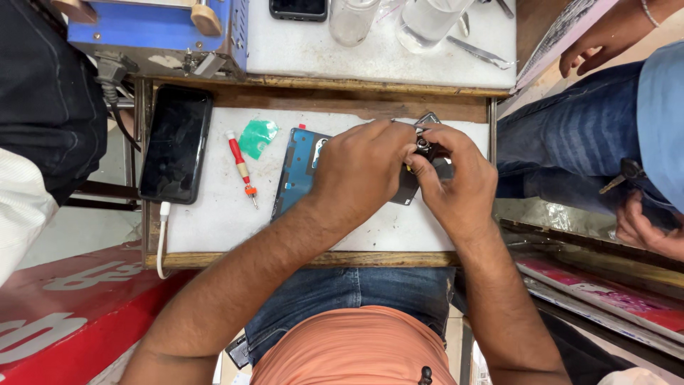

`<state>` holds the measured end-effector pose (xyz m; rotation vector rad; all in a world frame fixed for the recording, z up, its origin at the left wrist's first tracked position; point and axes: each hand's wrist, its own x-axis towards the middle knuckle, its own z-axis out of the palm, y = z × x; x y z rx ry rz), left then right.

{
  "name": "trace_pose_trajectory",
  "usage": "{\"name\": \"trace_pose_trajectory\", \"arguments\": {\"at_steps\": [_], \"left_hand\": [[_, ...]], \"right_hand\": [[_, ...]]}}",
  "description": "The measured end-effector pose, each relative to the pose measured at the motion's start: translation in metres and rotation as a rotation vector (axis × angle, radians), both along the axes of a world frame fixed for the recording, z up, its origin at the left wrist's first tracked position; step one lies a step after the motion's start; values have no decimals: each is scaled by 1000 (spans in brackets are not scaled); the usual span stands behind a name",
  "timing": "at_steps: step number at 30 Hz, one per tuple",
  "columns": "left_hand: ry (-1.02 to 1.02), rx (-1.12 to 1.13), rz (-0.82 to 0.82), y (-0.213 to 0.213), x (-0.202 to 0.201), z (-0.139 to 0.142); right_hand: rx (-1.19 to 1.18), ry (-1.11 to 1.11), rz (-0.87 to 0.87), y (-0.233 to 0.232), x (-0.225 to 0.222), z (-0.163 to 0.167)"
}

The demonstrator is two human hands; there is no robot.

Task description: The person cleans the camera module area of a disassembled smartphone with a spray bottle and then reattaches the camera module and its flex cable. They handle the phone chassis, camera module, and flex cable, and place the back cover aside.

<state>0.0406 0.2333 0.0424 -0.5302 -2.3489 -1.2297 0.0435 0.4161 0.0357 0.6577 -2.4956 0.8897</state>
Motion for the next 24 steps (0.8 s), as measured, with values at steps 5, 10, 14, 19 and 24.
{"name": "trace_pose_trajectory", "arguments": {"at_steps": [5, 10, 14, 19, 24], "left_hand": [[-3, 39, 57, -11, 0, 0], [86, 55, 82, -22, -10, 3], [-91, 145, -59, -23, -14, 1], [-95, 115, -82, -19, -12, -2], [-75, 58, -99, -18, -8, 0]], "right_hand": [[88, -5, 19, 5, -5, 9], [91, -1, 67, 5, -11, 12], [10, -56, 109, 4, -13, 12], [88, -2, 82, 8, -12, 16], [140, 26, 39, 6, -10, 17]]}}
